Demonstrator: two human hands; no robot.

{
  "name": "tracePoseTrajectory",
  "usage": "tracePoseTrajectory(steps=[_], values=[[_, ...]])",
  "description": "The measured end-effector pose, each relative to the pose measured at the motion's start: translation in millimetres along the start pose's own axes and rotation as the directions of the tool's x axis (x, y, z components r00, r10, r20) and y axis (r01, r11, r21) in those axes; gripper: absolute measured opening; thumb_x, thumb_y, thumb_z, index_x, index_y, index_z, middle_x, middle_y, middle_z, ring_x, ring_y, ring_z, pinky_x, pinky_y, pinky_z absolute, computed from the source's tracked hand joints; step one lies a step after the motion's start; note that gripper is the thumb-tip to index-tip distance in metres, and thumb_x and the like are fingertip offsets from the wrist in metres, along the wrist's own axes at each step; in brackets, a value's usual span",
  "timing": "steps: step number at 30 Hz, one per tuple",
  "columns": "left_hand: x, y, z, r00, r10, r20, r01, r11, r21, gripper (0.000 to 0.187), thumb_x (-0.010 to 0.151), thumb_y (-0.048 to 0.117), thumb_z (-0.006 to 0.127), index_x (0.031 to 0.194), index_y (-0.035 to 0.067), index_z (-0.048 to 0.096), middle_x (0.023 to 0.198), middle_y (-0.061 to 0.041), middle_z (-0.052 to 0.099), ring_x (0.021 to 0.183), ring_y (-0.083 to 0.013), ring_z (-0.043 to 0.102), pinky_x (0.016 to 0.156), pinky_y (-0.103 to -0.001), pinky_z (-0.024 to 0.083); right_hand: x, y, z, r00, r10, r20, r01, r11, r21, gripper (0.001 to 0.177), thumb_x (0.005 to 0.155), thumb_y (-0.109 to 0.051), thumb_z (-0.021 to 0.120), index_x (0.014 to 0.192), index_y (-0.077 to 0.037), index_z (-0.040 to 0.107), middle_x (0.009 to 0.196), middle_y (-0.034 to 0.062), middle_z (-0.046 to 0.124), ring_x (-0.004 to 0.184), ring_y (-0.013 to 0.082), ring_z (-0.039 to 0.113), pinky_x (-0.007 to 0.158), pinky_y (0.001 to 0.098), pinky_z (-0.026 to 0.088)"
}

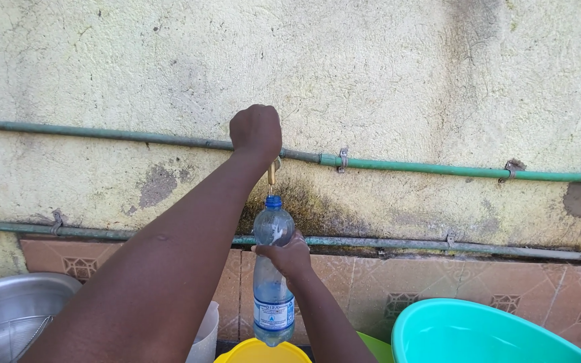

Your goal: Washing a plastic bottle with soap and water at an outdoor tap.

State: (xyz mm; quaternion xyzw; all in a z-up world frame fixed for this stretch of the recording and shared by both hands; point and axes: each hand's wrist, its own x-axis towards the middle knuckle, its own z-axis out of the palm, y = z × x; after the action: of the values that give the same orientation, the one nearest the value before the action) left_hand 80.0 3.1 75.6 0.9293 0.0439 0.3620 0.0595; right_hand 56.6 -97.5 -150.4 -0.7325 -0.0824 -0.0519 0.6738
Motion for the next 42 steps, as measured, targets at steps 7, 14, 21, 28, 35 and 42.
tracePoseTrajectory(steps=[7, 14, 21, 28, 35, 42], values=[[-108.3, -11.9, 36.2, 0.92, -0.104, -0.377, -0.024, 0.947, -0.32, 0.017, 0.083, 0.002, 0.072, 0.098, 0.009, 0.077, 0.112, -0.011, 0.065, 0.081, -0.0274, 0.072, 0.069, -0.041, 0.057, -19.6, 92.9, 1.4, 0.918, 0.324, 0.229, -0.388, 0.854, 0.346, 0.061, 0.073, -0.024, 0.084, 0.124, -0.002, 0.06, 0.105, 0.0173, 0.074, 0.089, 0.0322, 0.075, 0.085, 0.0511, 0.063], [-227.2, -96.0, 241.9, 0.63, -0.252, 0.735, 0.773, 0.297, -0.561, 0.016, 0.084, 0.012, 0.079, 0.084, -0.003, 0.075, 0.073, -0.014, 0.072, 0.059, -0.0258, 0.063, 0.052, -0.041, 0.048, -85.6, 214.0, 5.9, 0.564, 0.53, 0.634, -0.767, 0.052, 0.639, 0.033, 0.088, -0.034, 0.073, 0.107, -0.007, 0.071, 0.1, 0.0163, 0.074, 0.087, 0.0344, 0.073, 0.09, 0.0565, 0.059], [-291.5, -131.6, 281.3, 0.305, -0.026, 0.952, 0.78, -0.566, -0.266, 0.019, 0.089, 0.014, 0.071, 0.092, 0.002, 0.057, 0.069, -0.013, 0.057, 0.051, -0.0246, 0.055, 0.048, -0.036, 0.046, -99.0, 152.6, -2.7, 0.576, 0.424, 0.699, -0.688, -0.21, 0.695, 0.044, 0.098, -0.04, 0.056, 0.114, -0.004, 0.075, 0.108, 0.0167, 0.078, 0.094, 0.0306, 0.076, 0.086, 0.0462, 0.062], [-303.2, -151.8, 346.6, 0.416, -0.015, 0.909, 0.519, -0.817, -0.251, 0.022, 0.083, -0.017, 0.051, 0.103, -0.008, 0.051, 0.091, -0.018, 0.057, 0.07, -0.0265, 0.061, 0.064, -0.034, 0.057, -103.0, 123.4, 3.6, 0.486, 0.509, 0.711, -0.612, -0.383, 0.692, 0.052, 0.091, -0.042, 0.065, 0.113, 0.005, 0.07, 0.103, 0.0249, 0.069, 0.093, 0.0345, 0.072, 0.079, 0.0464, 0.064], [-302.8, -140.5, 321.8, 0.317, -0.123, 0.941, 0.475, -0.838, -0.269, 0.033, 0.081, -0.013, 0.038, 0.112, -0.012, 0.051, 0.105, -0.024, 0.056, 0.085, -0.0372, 0.064, 0.079, -0.047, 0.059, -101.5, 121.2, -8.3, 0.442, 0.395, 0.806, -0.59, -0.549, 0.592, 0.066, 0.081, -0.045, 0.069, 0.115, 0.01, 0.062, 0.099, 0.0244, 0.069, 0.089, 0.0333, 0.069, 0.073, 0.0434, 0.065], [-303.6, -139.7, 344.7, 0.267, -0.161, 0.95, 0.474, -0.837, -0.275, 0.026, 0.087, -0.012, 0.044, 0.112, -0.01, 0.049, 0.106, -0.02, 0.053, 0.091, -0.0344, 0.062, 0.084, -0.053, 0.058, -96.5, 96.6, -15.2, 0.509, 0.365, 0.779, -0.612, -0.484, 0.626, 0.071, 0.075, -0.046, 0.07, 0.123, 0.004, 0.059, 0.096, 0.0216, 0.072, 0.085, 0.0331, 0.067, 0.067, 0.0399, 0.068]])
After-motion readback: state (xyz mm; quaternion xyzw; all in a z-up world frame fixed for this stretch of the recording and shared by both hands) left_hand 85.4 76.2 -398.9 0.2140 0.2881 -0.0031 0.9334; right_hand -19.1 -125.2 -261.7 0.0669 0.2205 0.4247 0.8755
